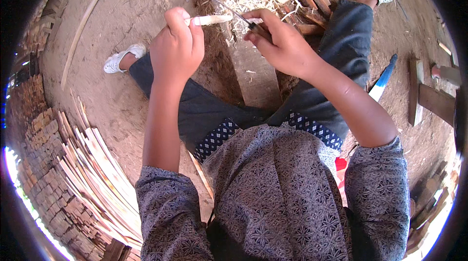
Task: The person sits on the ground and uses a knife to carve a small piece of wood, repeatedly shaving off thin strips. The person rotates the wood to work on different sides and continues the carving process throughout the clip.
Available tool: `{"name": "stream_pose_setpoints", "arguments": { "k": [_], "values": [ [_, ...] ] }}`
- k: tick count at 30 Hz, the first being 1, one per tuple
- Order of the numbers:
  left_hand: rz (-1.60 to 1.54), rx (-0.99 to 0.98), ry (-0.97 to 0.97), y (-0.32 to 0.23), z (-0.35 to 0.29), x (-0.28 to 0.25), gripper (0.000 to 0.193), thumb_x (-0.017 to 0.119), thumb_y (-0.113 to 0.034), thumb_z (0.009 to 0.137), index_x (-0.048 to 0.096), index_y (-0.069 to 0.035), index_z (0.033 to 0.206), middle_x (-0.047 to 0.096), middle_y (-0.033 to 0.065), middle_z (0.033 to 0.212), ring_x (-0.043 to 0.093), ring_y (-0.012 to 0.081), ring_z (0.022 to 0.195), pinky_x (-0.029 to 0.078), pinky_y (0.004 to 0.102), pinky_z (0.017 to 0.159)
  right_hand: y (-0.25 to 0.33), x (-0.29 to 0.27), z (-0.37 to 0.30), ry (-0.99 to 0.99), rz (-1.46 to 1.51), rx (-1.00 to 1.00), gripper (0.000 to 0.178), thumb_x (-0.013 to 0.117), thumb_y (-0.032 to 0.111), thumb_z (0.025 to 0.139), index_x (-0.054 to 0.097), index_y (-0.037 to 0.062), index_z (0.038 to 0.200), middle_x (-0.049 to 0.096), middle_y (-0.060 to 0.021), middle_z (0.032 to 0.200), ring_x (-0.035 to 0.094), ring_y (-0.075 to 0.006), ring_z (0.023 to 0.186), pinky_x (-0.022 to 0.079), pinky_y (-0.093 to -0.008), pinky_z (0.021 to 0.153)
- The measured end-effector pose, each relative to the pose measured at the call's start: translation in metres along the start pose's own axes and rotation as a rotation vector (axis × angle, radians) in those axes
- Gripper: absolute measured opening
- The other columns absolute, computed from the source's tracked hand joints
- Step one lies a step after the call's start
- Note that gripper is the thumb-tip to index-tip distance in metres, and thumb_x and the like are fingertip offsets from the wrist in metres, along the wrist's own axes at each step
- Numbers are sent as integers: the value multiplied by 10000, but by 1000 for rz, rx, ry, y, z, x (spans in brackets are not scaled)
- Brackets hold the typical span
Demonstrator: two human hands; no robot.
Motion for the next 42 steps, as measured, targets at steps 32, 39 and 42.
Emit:
{"name": "stream_pose_setpoints", "arguments": {
  "k": [32,39,42],
  "values": [
    [34,70,62,-10,14,11,262,590,-196,1035,439,-30,1171,715,211,792,711,450,722,541,543,608,21,7,-6,-231,128,129,299,542,265,1092,590,115,1346,694,-201,818,720,-396,780,553,-484,735],
    [48,37,80,-11,20,11,260,595,-212,1030,445,-31,1142,717,200,778,716,432,691,544,536,585,1,23,3,-71,-62,161,275,551,272,1077,597,105,1291,696,-224,820,713,-433,793,562,-519,729],
    [41,78,28,-14,17,10,260,595,-213,1031,445,-33,1143,711,191,751,714,428,679,543,531,577,43,7,0,-206,31,139,291,556,272,1073,592,109,1311,701,-226,812,720,-430,806,561,-525,737]
  ]
}}
Point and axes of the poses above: each hand's wrist, its own z-axis towards the middle knuckle, its own x-axis out of the palm, y = z × x, the point moved 7 cm from there along z, towards the middle knuckle
